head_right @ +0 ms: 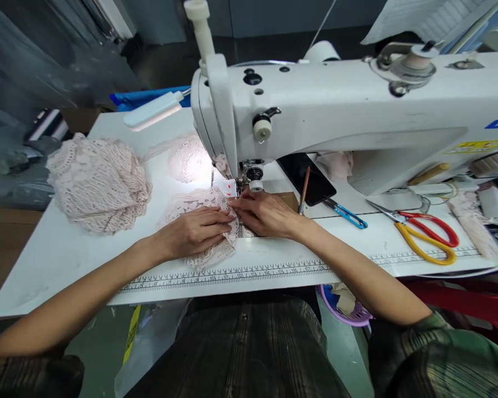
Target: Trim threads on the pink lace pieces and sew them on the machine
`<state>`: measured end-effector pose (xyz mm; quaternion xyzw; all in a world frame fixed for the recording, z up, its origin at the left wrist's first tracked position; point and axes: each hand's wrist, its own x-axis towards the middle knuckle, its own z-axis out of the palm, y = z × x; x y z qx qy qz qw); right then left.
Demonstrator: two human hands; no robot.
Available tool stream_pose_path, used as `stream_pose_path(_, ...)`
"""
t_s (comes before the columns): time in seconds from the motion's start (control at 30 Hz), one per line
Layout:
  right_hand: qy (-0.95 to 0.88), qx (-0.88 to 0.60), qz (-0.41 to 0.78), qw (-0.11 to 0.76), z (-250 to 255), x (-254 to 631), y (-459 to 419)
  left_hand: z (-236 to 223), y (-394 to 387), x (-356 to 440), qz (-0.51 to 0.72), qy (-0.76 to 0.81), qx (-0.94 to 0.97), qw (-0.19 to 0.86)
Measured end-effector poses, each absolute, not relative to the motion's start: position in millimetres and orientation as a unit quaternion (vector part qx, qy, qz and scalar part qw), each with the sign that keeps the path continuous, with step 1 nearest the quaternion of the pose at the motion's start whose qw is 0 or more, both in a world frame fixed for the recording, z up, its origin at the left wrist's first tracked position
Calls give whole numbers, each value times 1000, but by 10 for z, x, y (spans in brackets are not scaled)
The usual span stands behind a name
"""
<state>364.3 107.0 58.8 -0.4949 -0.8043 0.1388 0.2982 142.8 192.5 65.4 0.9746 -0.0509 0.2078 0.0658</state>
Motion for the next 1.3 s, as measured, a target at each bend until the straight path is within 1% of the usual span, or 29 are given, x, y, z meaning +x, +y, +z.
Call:
stream_pose_path(0.13,-829,-481,87,271,453,3610,1078,639,1951,1388,242,-34,967,75)
stream_pose_path(0.23,-822,-480,82,295,413,3638,1057,640,1965,1379,286,-6,956,61)
stream_pose_path(0.33,-820,-474,83,309,402,3653,1057,644,1968,1398,304,-10,951,58)
stream_pose_path(0.57,-817,-496,58,290,389,3582,1040,601,1881,1466,262,-22,961,90)
stream_pose_path(0.77,-807,-513,61,285,390,3537,976,623,1776,1441,228,6,971,75)
stream_pose_path(0.97,-804,-495,86,318,389,3591,988,635,1779,1419,259,4,963,69)
stream_pose_path(1.17,-821,-481,79,297,420,3615,981,653,1804,1421,268,-11,961,67)
stream_pose_path(1.3,-822,-486,69,289,413,3615,975,644,1846,1409,249,-31,965,74)
